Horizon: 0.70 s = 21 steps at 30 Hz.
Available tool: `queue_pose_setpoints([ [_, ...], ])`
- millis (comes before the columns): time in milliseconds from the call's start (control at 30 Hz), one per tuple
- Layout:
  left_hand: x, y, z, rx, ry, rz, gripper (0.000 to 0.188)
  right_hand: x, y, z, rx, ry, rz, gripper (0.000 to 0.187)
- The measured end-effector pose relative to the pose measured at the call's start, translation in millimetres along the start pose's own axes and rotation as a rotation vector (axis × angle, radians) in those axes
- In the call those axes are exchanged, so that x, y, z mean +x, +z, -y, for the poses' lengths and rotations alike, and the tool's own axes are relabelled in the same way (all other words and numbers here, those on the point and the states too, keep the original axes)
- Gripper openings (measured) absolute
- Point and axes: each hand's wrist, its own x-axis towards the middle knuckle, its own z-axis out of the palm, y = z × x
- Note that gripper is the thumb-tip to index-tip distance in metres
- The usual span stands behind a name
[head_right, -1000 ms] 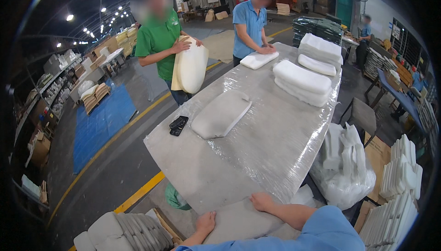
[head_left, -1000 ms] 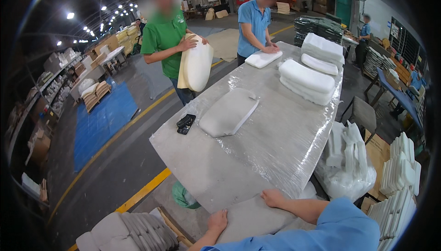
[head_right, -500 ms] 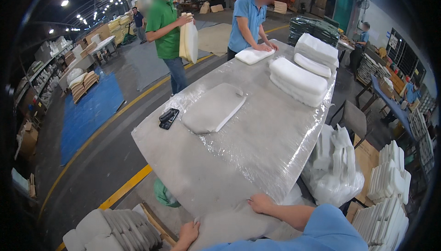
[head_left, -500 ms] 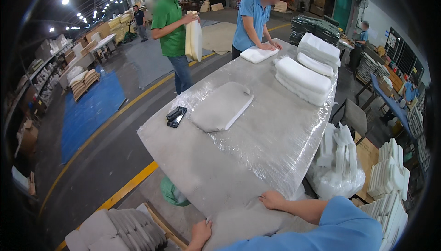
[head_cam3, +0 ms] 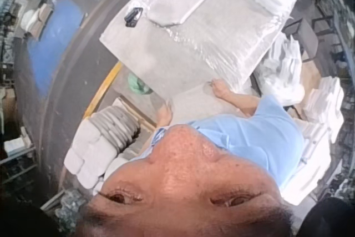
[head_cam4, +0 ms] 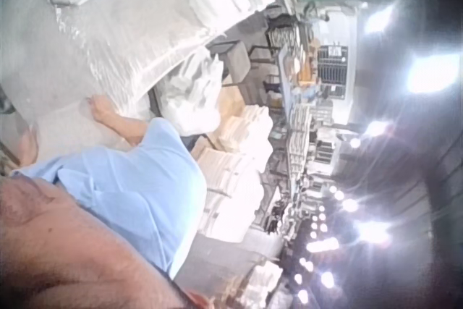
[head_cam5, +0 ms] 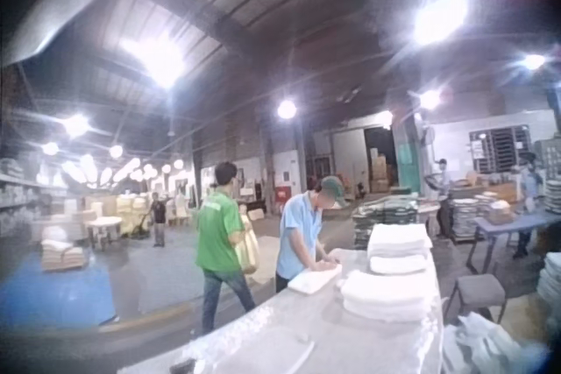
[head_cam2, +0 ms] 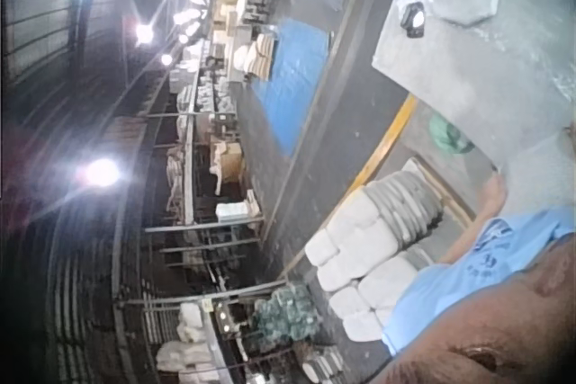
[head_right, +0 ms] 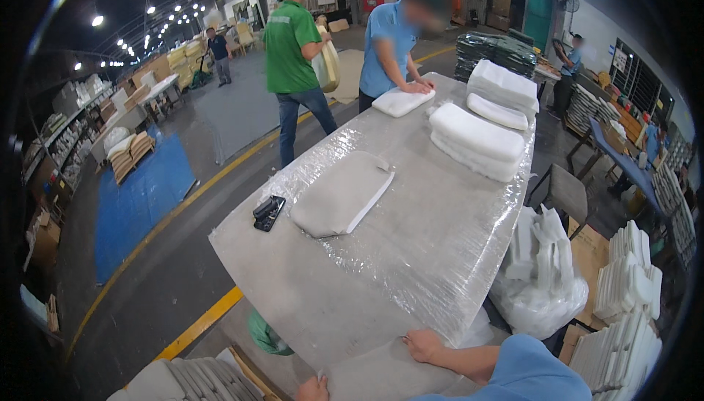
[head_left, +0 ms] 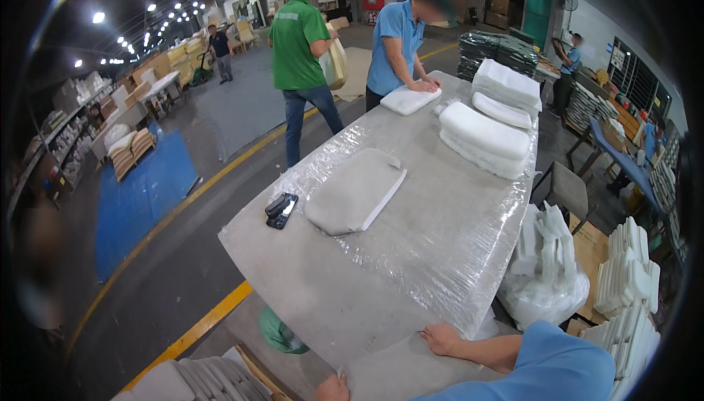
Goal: The person wraps white foam pads in gray fabric covers at a worktable. They pull the fabric over each pad, tuck the edges, and place the finished items on a nearby stack. Other workers handle foam and fabric at the same table.
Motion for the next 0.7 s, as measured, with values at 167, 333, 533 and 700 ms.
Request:
queue_pose_setpoints([
  [167,10.1,-0.1,0.7,0.035,-0.003,0.112,0.058,3.5,-4.6,-15.3,-0.052,-0.002,0.061,0.044],
  [333,-3.3,-25.1,27.3,-0.004,0.076,0.158,0.065,-39.0,-60.2,-34.0,0.384,0.259,-0.111,0.061],
  [533,-15.6,-33.2,43.7,-0.081,0.027,0.251,0.051,-149.9,-75.3,-32.0,1.172,0.628,0.330,0.064],
  [700,7.2,-35.3,22.6,-0.270,-0.017,0.273,0.039,-145.9,-88.6,-21.1,1.328,0.442,-0.017,0.052],
])
